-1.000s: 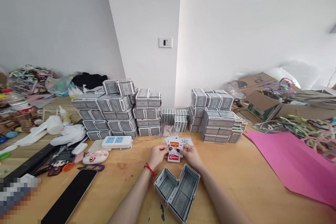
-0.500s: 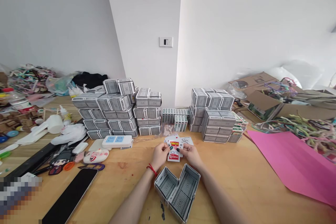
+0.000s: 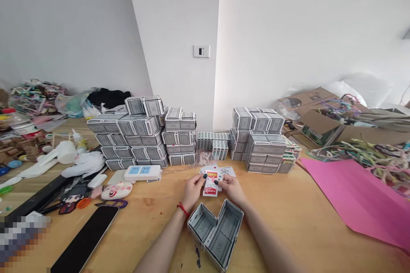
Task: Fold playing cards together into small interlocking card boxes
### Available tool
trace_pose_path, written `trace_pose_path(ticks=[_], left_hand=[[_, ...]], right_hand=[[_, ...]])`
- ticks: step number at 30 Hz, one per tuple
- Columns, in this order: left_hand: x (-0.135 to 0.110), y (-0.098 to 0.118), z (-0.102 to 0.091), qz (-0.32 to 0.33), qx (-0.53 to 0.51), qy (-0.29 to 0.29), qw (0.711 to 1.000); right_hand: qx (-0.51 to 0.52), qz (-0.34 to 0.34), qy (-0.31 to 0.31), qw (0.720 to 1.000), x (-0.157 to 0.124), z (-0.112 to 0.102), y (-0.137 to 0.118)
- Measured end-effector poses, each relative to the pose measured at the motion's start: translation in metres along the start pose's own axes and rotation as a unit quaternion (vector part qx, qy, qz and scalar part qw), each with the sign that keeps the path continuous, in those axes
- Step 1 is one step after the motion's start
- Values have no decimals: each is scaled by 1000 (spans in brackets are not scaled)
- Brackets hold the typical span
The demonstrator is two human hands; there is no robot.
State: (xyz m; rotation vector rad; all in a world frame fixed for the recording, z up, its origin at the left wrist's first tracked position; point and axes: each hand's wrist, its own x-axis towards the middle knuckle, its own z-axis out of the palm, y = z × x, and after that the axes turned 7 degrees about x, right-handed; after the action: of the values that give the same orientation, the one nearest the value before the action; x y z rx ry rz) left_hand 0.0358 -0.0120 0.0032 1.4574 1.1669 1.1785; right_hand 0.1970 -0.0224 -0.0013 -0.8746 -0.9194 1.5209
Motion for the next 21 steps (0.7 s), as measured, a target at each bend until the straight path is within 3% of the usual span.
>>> trace_pose_path(ticks=[11,18,21], left_hand=[[-1,-2,5,1,44,38,998],[0,-5,10,98,160,106,976],[2,-8,11,122,198,108,967]], right_hand=[[2,5,-6,1000,1,0,6],[-23,2,-1,1000,0,3,6],[-8,4,-8,1000,-1,3,5]])
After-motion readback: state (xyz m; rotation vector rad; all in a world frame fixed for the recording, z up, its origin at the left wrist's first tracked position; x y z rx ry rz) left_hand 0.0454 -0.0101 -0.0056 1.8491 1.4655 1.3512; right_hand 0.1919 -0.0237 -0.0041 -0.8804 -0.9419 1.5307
